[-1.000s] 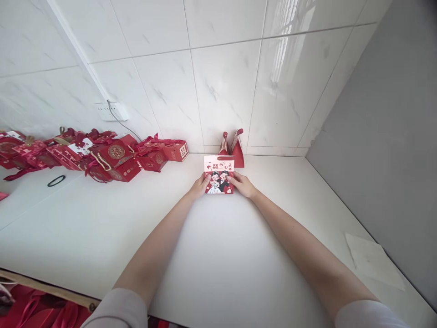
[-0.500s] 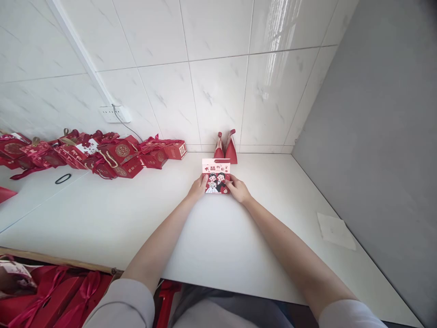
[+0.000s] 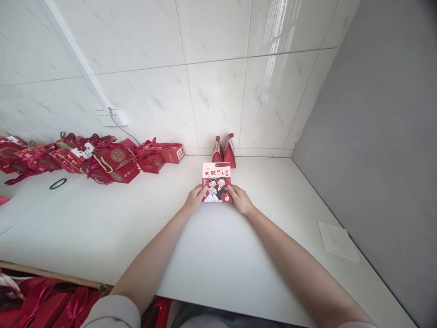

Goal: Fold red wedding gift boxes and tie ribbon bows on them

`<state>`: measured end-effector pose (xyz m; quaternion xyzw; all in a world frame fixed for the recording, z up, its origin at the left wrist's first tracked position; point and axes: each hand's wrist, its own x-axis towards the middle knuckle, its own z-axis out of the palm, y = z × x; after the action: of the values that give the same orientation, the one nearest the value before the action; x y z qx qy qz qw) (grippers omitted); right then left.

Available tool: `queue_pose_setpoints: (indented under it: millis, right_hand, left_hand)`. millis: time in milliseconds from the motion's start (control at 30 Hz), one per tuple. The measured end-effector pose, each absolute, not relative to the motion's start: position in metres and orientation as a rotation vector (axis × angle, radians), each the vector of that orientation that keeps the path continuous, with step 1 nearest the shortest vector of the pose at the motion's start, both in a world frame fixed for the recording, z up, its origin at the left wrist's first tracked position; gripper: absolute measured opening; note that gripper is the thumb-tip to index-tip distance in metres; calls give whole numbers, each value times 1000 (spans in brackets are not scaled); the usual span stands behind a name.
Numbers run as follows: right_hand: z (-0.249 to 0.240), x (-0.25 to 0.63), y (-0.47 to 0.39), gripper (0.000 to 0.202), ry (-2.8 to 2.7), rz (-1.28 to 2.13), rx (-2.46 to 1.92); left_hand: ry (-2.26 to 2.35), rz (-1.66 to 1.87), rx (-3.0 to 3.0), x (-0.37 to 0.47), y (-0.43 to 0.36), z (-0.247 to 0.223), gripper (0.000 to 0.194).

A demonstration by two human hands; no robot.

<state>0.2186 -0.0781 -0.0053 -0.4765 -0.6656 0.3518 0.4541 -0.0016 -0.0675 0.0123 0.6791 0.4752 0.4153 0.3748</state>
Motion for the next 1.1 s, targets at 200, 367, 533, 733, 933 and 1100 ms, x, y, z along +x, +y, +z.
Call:
queue_pose_setpoints:
  millis: [200,367,533,733,933,1100]
  right_hand:
    - [-7,225,-71,44,-1644,984,-1079]
    - [-9,230,-74,79,-1756,1052,-896]
    - [-13,226,-76,79,-1884,863,-931]
    - [-3,224,-85,46,-1865,695,-1016]
    - [-6,208,-94,43,-1752,258,-947]
    - [-5,202,-101,45,-1914,223,-855]
  left_hand:
    - [1154,1044,1596,-1,-55,10,64]
    - [1192,1045,1489,-3,-58,12,68]
    - [1335,949,1442,-7,-66,19,70]
    - [1447,918,1325,-10,-63,18,73]
    - [1237,1135,1314,-5,-65,9,69]
    - [923,1034,1367,-4,-82,20,69]
